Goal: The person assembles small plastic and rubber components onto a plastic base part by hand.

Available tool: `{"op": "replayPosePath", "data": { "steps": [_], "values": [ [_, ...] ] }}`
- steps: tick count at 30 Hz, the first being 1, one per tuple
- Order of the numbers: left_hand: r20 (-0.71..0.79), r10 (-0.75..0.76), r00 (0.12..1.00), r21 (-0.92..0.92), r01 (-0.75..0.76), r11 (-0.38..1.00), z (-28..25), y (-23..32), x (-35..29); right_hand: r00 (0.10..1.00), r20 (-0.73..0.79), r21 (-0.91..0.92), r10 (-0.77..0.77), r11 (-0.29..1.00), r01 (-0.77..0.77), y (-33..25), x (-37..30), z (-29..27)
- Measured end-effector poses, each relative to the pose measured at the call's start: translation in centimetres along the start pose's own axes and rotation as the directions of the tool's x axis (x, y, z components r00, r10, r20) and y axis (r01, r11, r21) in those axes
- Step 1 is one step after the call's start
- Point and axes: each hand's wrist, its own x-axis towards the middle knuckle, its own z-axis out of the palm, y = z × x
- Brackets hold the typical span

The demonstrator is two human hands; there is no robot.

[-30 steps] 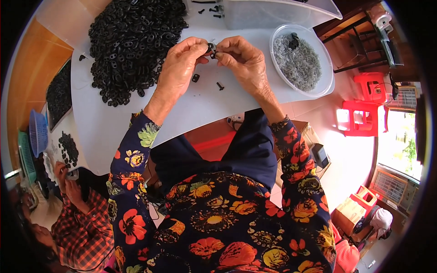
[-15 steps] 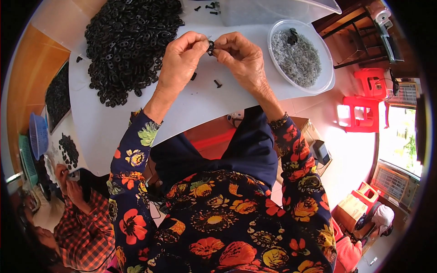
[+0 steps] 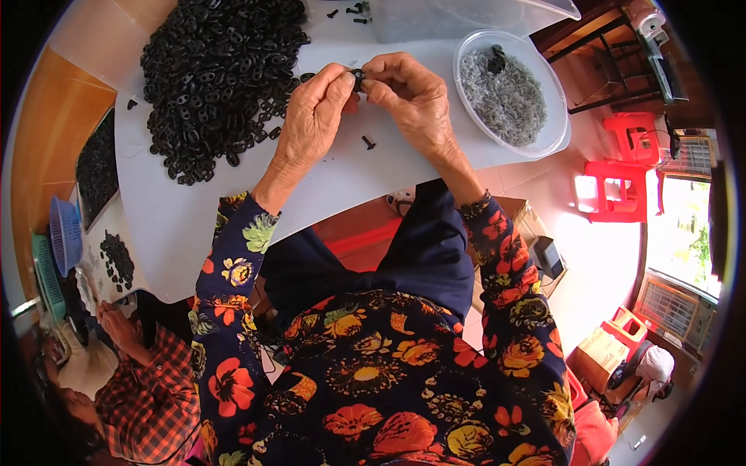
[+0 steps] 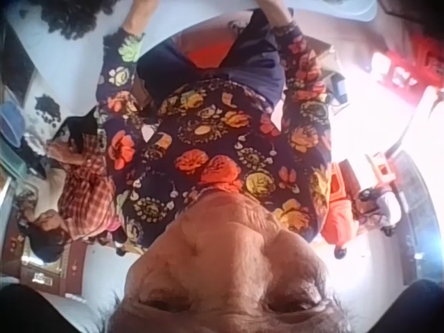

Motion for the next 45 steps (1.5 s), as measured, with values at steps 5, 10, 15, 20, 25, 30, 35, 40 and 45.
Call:
{"op": "replayPosePath", "data": {
  "steps": [5, 10, 15, 20, 25, 30, 35, 40, 45],
  "values": [
    [-0.016, -0.001, 1.0, -0.039, 0.0, 0.999, 0.4, -0.8, -0.2, 0.999, 0.04, 0.001, 0.032, 0.999, -0.032, 0.0, -0.1, 0.1],
    [-0.025, 0.017, 1.0, -0.034, -0.018, 0.999, 0.3, -0.8, -0.2, 0.998, 0.05, 0.015, 0.027, 1.0, -0.027, 0.1, -0.1, 0.2],
    [-0.043, -0.01, 0.999, -0.084, 0.006, 0.996, 0.5, -1.0, -0.3, 0.997, 0.063, 0.031, 0.038, 0.999, -0.04, -0.2, -0.2, 0.4],
    [-0.07, 0.013, 0.997, -0.111, -0.021, 0.994, 0.6, -0.9, -0.3, 0.993, 0.117, -0.034, 0.032, 0.999, -0.028, -0.6, -0.4, 0.3],
    [-0.079, -0.003, 0.997, -0.033, 0.001, 0.999, 0.5, -1.3, -0.2, 0.994, 0.096, -0.229, -0.055, 0.971, 0.076, 0.7, -0.1, 0.3],
    [-0.026, -0.052, 0.998, -0.079, 0.05, 0.996, 0.3, -1.0, -0.2, 0.993, 0.077, -0.276, -0.091, 0.955, 0.109, 0.9, -0.1, 0.3],
    [0.036, 0.014, 0.999, -0.077, -0.011, 0.997, -0.3, -1.8, 0.1, 0.99, 0.119, -0.28, -0.078, 0.954, 0.109, 0.9, 0.0, 0.2],
    [0.009, 0.072, 0.997, -0.067, -0.071, 0.995, 0.1, -2.3, -0.2, 0.987, 0.117, -0.378, -0.109, 0.914, 0.146, 0.4, -0.1, 0.4],
    [0.021, 0.093, 0.995, -0.057, -0.092, 0.994, 0.2, -2.1, -0.3, 0.979, 0.132, -0.455, -0.158, 0.867, 0.201, 0.0, -0.2, 0.4]
  ]
}}
